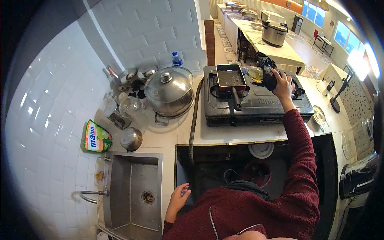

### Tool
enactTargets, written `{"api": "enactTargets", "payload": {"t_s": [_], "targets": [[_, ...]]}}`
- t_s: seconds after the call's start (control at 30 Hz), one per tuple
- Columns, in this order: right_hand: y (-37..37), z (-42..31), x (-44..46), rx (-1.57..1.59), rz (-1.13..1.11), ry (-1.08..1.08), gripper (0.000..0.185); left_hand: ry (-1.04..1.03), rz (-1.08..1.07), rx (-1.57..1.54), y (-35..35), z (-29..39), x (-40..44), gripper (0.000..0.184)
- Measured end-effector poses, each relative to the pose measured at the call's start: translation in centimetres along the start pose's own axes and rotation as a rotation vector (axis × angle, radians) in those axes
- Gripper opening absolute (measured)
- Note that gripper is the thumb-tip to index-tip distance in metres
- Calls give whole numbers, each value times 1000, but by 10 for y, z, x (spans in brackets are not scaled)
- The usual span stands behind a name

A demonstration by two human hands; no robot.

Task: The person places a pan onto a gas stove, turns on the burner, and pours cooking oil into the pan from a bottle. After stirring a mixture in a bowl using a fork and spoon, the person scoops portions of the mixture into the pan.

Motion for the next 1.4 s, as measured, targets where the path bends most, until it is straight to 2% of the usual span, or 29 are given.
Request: {"api": "enactTargets", "payload": {"t_s": [1.4], "targets": [[5, 4, -1, -29, 6, -34, 66, 25, -53, 41, -3, -3, -3, 40]]}}
Point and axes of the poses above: each hand's wrist, its own x-axis towards the middle knuckle, its own y-axis out of the back of the hand, z = x × y, the point moved 2 cm from there along x, towards the middle knuckle, and after that the axes turned 6 degrees about -z, right-handed, at the moved point
